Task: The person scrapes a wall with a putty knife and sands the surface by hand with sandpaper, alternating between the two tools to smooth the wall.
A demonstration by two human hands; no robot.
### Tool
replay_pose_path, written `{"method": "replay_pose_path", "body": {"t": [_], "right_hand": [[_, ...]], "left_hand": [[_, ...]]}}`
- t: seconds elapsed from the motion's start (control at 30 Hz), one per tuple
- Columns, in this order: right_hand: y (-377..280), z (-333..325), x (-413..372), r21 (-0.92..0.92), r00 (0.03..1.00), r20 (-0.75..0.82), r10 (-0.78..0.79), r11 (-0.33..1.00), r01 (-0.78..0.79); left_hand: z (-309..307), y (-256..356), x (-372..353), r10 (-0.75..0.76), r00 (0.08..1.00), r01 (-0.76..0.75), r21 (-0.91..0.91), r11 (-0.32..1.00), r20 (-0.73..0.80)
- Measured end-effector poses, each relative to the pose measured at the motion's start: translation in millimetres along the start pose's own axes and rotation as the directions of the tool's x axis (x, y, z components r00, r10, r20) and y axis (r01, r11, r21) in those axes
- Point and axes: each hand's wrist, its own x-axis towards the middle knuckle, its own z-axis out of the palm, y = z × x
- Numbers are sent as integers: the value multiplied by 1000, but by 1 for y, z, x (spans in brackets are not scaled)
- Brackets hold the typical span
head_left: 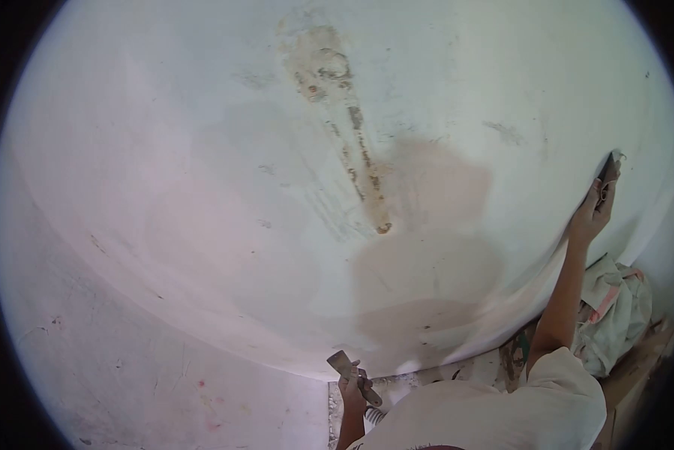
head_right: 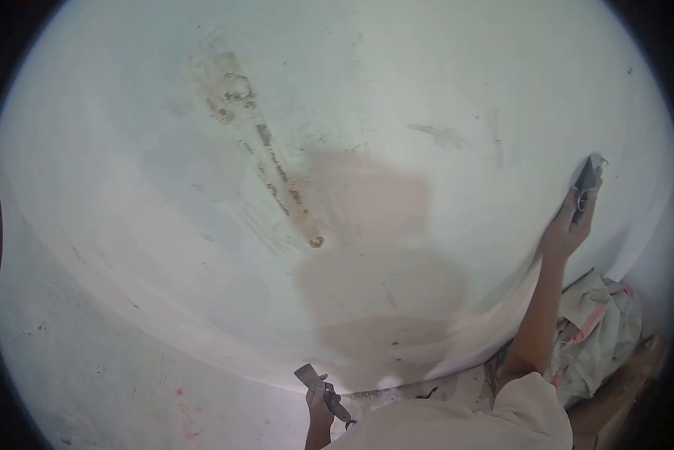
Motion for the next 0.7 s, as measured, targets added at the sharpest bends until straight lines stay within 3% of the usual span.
{"method": "replay_pose_path", "body": {"t": [0.1, 0.23, 0.37, 0.5, 0.63, 0.7], "right_hand": [[20, -15, -5, -92, 1000, 23, -12, 996, 14], [71, -38, -24, -51, 998, -64, 14, 999, -17], [133, -76, -69, -162, 935, -104, 340, 922, -353], [93, -89, -123, -227, 957, 102, 271, 943, -243], [35, -97, -160, -179, 919, 393, 29, 983, 45], [33, -102, -153, -164, 922, 379, 72, 986, -10]], "left_hand": [[9, -5, 0, 90, 992, -91, -8, 996, -86], [23, 1, 1, 236, 953, -246, -31, 969, -188], [45, 24, 6, 281, 943, -293, -44, 955, -176], [64, 50, 20, 354, 935, -354, -19, 935, -21], [96, 83, 31, 442, 882, -461, 99, 882, 163], [101, 95, 41, 472, 840, -526, 192, 828, 267]]}}
